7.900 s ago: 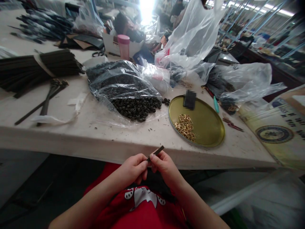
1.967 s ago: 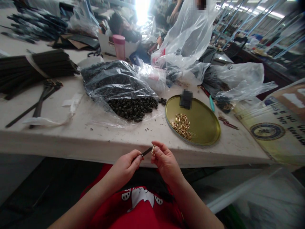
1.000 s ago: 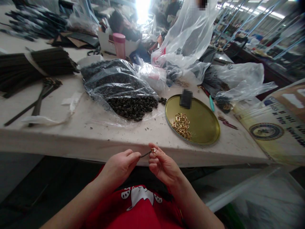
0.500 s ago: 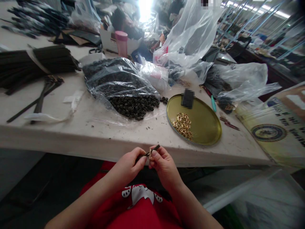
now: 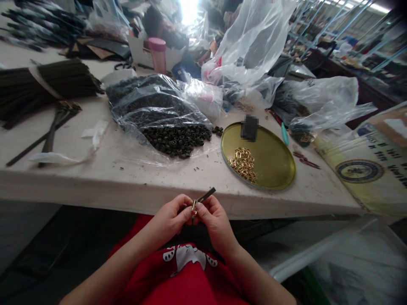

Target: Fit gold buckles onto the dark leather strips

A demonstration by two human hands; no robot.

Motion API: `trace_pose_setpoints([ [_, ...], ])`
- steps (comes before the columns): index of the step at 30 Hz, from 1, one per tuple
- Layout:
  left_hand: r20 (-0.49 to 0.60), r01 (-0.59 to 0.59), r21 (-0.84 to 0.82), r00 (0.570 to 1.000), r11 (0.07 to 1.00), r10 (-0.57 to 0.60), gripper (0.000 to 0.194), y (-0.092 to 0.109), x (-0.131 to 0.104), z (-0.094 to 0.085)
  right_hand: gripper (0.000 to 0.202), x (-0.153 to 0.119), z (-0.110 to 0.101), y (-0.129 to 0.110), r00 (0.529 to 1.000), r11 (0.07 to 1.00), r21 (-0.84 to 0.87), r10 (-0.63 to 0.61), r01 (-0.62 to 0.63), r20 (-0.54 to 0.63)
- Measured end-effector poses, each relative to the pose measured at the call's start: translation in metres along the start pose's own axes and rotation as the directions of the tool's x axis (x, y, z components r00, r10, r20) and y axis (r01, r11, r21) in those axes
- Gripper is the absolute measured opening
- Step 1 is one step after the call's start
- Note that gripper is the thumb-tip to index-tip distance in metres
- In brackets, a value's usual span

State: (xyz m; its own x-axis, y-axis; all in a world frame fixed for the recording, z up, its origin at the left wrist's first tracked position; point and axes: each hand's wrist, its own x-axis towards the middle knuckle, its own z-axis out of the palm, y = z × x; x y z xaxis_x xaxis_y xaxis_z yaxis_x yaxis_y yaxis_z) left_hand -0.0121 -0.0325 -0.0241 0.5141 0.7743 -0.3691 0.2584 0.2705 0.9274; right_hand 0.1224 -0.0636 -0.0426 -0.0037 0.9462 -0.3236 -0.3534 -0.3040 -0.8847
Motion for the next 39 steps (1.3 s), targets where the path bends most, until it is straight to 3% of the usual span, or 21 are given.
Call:
trace_pose_setpoints([
  [12,0.061,0.116,-0.154,0.992,0.981,-0.108,0.022,-0.0032,-0.0048,-0.0083,0.016,0.0002,-0.0059,-0.0033,0.999,0.995,-0.098,-0.021,0.024,0.035],
  [19,0.06,0.115,-0.151,0.992,0.982,-0.107,0.021,-0.0049,-0.0054,-0.0097,0.021,-0.0013,-0.0016,-0.0032,0.995,0.996,-0.033,0.09,-0.088,0.045],
  [29,0.022,0.112,-0.154,0.994,0.982,-0.11,0.022,-0.0032,-0.0064,-0.0067,0.022,-0.0019,0.0004,-0.0032,0.992,0.993,-0.027,0.115,-0.114,0.056],
  [32,-0.011,0.116,-0.16,0.993,0.98,-0.12,0.022,-0.0041,-0.0062,-0.0059,0.016,-0.0031,-0.001,-0.0023,0.997,0.995,-0.093,0.048,-0.042,0.063],
  [34,-0.03,0.118,-0.17,0.992,0.978,-0.125,0.021,-0.005,-0.0063,-0.0059,0.01,-0.0041,-0.0029,-0.0019,0.996,0.971,-0.228,-0.06,0.073,0.065],
  [36,-0.043,0.122,-0.168,0.99,0.978,-0.131,0.021,-0.0059,-0.0066,-0.0061,0.008,-0.0049,-0.0055,-0.0012,0.974,0.875,-0.428,-0.206,0.227,0.097],
  [39,-0.059,0.131,-0.162,0.988,0.978,-0.142,0.02,-0.0066,-0.0071,-0.0065,0.014,-0.0053,-0.0092,0.0004,0.892,0.625,-0.646,-0.389,0.438,0.229],
])
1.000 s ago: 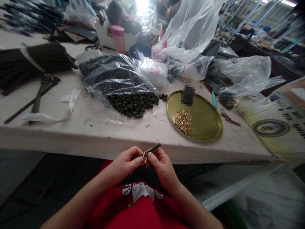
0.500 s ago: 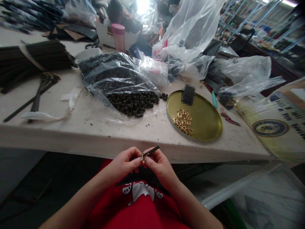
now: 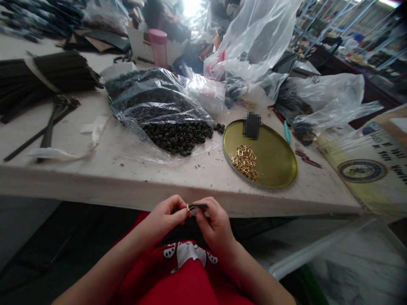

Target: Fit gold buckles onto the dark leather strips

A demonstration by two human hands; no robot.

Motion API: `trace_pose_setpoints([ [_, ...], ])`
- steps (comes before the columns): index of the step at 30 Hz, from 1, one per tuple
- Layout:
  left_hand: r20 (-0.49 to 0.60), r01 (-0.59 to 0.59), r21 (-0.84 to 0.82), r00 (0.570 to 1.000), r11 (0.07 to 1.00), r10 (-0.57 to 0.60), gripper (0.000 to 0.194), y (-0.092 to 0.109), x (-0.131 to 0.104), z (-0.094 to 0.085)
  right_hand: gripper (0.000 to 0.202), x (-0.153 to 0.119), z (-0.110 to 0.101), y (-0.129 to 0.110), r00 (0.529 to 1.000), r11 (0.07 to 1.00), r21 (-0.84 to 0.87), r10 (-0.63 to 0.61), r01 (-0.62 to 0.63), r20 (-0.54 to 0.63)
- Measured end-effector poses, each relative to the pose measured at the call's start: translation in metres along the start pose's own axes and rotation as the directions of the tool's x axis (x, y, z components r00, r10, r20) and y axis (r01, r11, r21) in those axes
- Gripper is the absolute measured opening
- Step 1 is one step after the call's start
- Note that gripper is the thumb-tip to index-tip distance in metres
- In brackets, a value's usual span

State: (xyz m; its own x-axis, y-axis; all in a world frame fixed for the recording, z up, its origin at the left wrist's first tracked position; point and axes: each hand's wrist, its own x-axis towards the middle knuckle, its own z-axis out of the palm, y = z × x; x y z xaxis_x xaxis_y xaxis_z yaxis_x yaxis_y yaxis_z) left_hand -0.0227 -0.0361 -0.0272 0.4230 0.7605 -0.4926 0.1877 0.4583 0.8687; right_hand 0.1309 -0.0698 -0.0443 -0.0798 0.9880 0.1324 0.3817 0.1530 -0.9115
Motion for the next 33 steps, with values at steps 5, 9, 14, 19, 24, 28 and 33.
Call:
trace_pose_setpoints([
  [5,-0.027,0.009,0.018,1.0,1.0,-0.008,0.022,0.0,0.001,-0.003,0.023,0.001,-0.006,-0.005,0.978,0.966,-0.151,-0.209,0.211,0.026],
  [9,-0.066,0.036,0.025,0.997,0.999,-0.035,0.024,0.0,0.002,-0.006,0.03,0.003,-0.014,-0.014,0.973,0.979,0.017,-0.203,0.203,0.105],
  [14,-0.086,0.057,0.007,0.995,0.998,-0.056,0.025,0.002,-0.002,-0.004,0.025,0.006,-0.014,-0.009,0.979,0.928,0.352,0.059,-0.126,0.196],
  [19,-0.122,0.045,0.024,0.992,0.999,-0.042,0.023,0.005,-0.006,0.001,0.013,0.009,-0.011,-0.004,0.962,0.919,0.355,0.081,-0.173,0.26],
  [24,-0.123,0.055,0.041,0.991,0.998,-0.049,0.022,0.006,-0.008,0.004,0.009,0.008,-0.013,-0.004,0.956,0.936,0.317,0.057,-0.151,0.287],
  [28,-0.117,0.063,0.051,0.992,0.997,-0.056,0.02,0.004,-0.009,0.004,0.007,0.008,-0.013,-0.004,0.945,0.914,0.35,0.095,-0.207,0.312],
  [33,-0.083,0.067,0.043,0.995,0.997,-0.063,0.016,0.003,-0.009,0.005,0.01,0.008,-0.012,0.0,0.902,0.761,0.505,0.248,-0.407,0.353],
])
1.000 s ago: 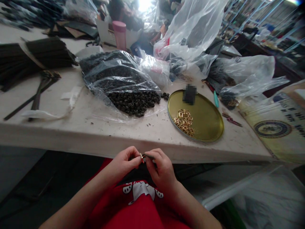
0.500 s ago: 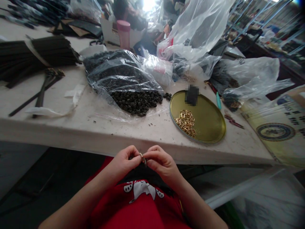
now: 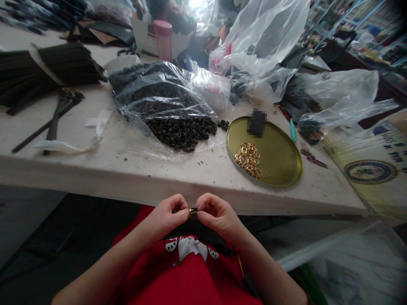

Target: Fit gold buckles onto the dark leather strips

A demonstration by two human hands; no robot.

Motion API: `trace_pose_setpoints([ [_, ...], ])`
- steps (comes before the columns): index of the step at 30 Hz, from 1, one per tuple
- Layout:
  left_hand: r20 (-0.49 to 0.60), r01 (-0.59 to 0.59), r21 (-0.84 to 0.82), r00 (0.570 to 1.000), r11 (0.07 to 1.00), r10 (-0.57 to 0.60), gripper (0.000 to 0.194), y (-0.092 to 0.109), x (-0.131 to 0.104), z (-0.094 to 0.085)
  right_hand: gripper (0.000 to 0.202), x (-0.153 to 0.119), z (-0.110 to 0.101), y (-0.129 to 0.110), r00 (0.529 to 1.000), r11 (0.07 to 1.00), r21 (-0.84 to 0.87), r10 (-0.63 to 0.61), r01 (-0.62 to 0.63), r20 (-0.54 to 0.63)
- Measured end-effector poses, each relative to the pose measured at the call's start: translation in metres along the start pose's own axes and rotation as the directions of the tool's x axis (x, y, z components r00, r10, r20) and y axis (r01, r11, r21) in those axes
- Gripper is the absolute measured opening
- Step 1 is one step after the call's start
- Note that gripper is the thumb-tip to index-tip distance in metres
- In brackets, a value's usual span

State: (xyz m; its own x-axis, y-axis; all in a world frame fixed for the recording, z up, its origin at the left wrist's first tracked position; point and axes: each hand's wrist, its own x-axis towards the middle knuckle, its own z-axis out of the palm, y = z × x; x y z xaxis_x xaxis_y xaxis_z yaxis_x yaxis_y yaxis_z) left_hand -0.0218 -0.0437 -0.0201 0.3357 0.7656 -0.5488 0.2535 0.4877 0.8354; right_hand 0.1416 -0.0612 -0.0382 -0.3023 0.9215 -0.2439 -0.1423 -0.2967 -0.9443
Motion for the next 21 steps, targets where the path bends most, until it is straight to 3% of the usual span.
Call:
trace_pose_setpoints([
  [5,0.009,-0.031,0.033,0.999,0.999,0.031,0.015,0.003,0.001,0.001,0.013,0.001,0.001,0.001,0.989,0.991,0.088,0.114,-0.106,-0.093],
  [14,-0.058,-0.178,0.23,0.979,0.957,0.196,0.015,-0.004,0.009,0.006,0.023,0.004,0.005,0.007,0.957,0.997,0.049,0.078,-0.067,-0.281],
  [16,-0.064,-0.183,0.254,0.977,0.95,0.205,0.015,-0.005,0.011,0.007,0.02,0.003,0.006,0.011,0.946,0.999,-0.05,-0.006,-0.011,-0.325],
  [18,-0.056,-0.187,0.25,0.977,0.95,0.207,0.015,-0.007,0.012,0.008,0.011,0.001,0.006,0.014,0.924,0.956,-0.276,-0.195,0.103,-0.328],
  [21,-0.057,-0.193,0.241,0.976,0.951,0.212,0.015,-0.009,0.014,0.008,0.006,-0.003,0.006,0.016,0.868,0.762,-0.594,-0.453,0.259,-0.203],
])
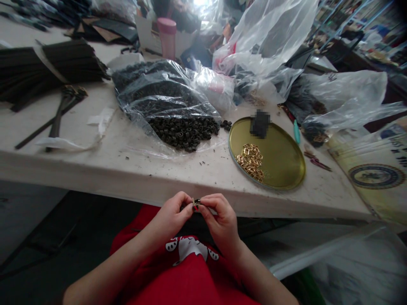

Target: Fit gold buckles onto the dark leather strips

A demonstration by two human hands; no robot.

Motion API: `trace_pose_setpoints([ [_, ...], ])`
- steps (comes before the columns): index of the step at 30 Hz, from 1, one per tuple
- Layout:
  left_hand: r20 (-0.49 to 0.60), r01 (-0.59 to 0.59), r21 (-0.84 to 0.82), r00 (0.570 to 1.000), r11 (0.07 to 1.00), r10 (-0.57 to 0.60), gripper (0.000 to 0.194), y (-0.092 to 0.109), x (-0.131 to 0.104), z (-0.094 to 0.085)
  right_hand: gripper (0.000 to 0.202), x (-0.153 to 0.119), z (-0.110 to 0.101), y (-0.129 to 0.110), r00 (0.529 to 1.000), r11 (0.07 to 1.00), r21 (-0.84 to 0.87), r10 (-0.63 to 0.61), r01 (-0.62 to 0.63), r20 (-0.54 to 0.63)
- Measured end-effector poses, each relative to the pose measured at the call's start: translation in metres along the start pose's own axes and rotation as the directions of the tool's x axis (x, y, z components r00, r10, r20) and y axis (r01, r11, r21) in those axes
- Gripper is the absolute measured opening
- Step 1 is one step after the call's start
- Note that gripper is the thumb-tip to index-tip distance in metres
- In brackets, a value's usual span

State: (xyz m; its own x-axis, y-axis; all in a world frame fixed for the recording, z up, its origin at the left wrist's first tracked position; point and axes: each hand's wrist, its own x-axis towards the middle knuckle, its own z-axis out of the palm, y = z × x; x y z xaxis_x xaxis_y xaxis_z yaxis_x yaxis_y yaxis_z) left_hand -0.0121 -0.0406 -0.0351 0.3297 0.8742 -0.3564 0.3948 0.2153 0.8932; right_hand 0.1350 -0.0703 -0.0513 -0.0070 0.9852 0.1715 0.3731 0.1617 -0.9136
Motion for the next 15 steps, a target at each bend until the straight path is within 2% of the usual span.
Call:
trace_pose_setpoints([
  [2,-0.022,-0.002,0.014,1.0,1.0,0.002,0.016,-0.0009,0.0004,0.0002,0.015,-0.0019,-0.0001,0.001,0.995,0.99,-0.104,-0.097,0.1,0.026],
  [5,-0.034,-0.014,0.035,0.999,0.999,0.016,0.016,-0.0009,0.0001,0.0003,0.025,-0.0029,0.0009,0.0031,0.987,0.968,-0.194,-0.155,0.162,0.049],
  [9,0.014,-0.033,0.012,0.999,0.999,0.033,0.017,-0.0002,-0.0015,0.0003,0.028,-0.0024,0.001,0.0029,0.979,0.951,-0.234,-0.19,0.204,0.081],
  [15,0.003,0.01,-0.034,1.0,0.999,-0.01,0.017,0.0005,-0.0043,0.0013,0.026,-0.0018,-0.0012,0.0007,0.974,0.941,-0.255,-0.2,0.222,0.109],
])
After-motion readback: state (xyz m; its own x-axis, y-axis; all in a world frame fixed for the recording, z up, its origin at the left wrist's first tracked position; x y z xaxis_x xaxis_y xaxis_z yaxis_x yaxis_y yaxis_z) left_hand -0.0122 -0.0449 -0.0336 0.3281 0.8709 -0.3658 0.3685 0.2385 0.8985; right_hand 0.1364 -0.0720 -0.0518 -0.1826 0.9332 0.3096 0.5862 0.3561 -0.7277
